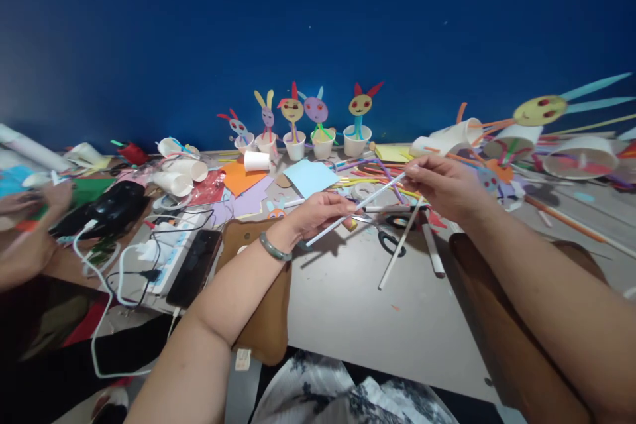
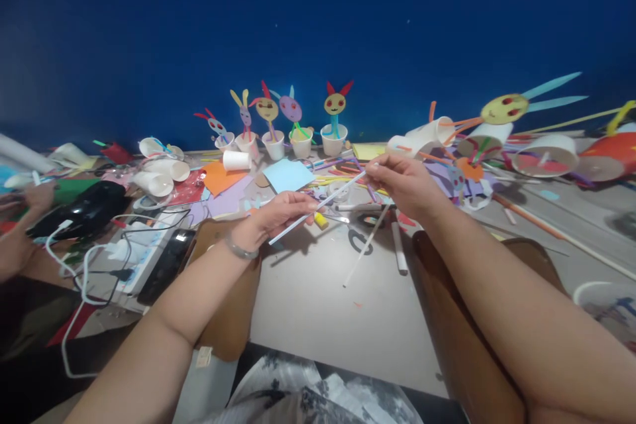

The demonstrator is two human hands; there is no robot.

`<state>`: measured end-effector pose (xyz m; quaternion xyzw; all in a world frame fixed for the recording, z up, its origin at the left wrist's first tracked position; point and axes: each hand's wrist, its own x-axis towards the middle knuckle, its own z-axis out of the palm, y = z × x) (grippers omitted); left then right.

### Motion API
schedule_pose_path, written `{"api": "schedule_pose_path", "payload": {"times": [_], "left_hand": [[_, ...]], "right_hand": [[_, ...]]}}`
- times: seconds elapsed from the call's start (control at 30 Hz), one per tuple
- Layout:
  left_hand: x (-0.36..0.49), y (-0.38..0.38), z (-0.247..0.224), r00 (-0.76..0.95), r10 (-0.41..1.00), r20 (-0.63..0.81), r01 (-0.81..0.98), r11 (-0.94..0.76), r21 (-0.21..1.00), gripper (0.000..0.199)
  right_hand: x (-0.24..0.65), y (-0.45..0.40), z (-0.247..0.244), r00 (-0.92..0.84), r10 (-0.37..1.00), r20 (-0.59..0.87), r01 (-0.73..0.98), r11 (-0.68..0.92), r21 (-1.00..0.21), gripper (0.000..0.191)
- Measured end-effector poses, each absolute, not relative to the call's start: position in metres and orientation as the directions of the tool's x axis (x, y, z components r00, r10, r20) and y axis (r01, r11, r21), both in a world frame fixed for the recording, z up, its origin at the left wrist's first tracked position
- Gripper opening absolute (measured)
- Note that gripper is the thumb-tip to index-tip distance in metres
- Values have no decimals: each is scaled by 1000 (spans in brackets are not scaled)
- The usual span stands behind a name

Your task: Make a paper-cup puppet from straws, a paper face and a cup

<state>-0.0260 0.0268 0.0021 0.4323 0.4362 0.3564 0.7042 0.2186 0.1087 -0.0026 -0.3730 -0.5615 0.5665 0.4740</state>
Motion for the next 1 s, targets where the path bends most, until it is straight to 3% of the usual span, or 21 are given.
{"api": "schedule_pose_path", "payload": {"times": [0.23,0.53,0.77,1.0], "left_hand": [[-27,28,-6,442,851,-283,-91,357,930,45],[-24,23,0,465,856,-225,-45,276,960,43],[-22,22,-4,437,869,-232,2,257,966,44],[-21,22,-7,454,862,-226,4,252,968,40]], "right_hand": [[216,109,-2,-124,986,112,-178,89,-980,37],[217,108,1,-176,981,82,-244,37,-969,26],[210,100,0,-274,959,76,-138,39,-990,30],[207,107,-10,-170,980,107,-109,89,-990,41]]}}
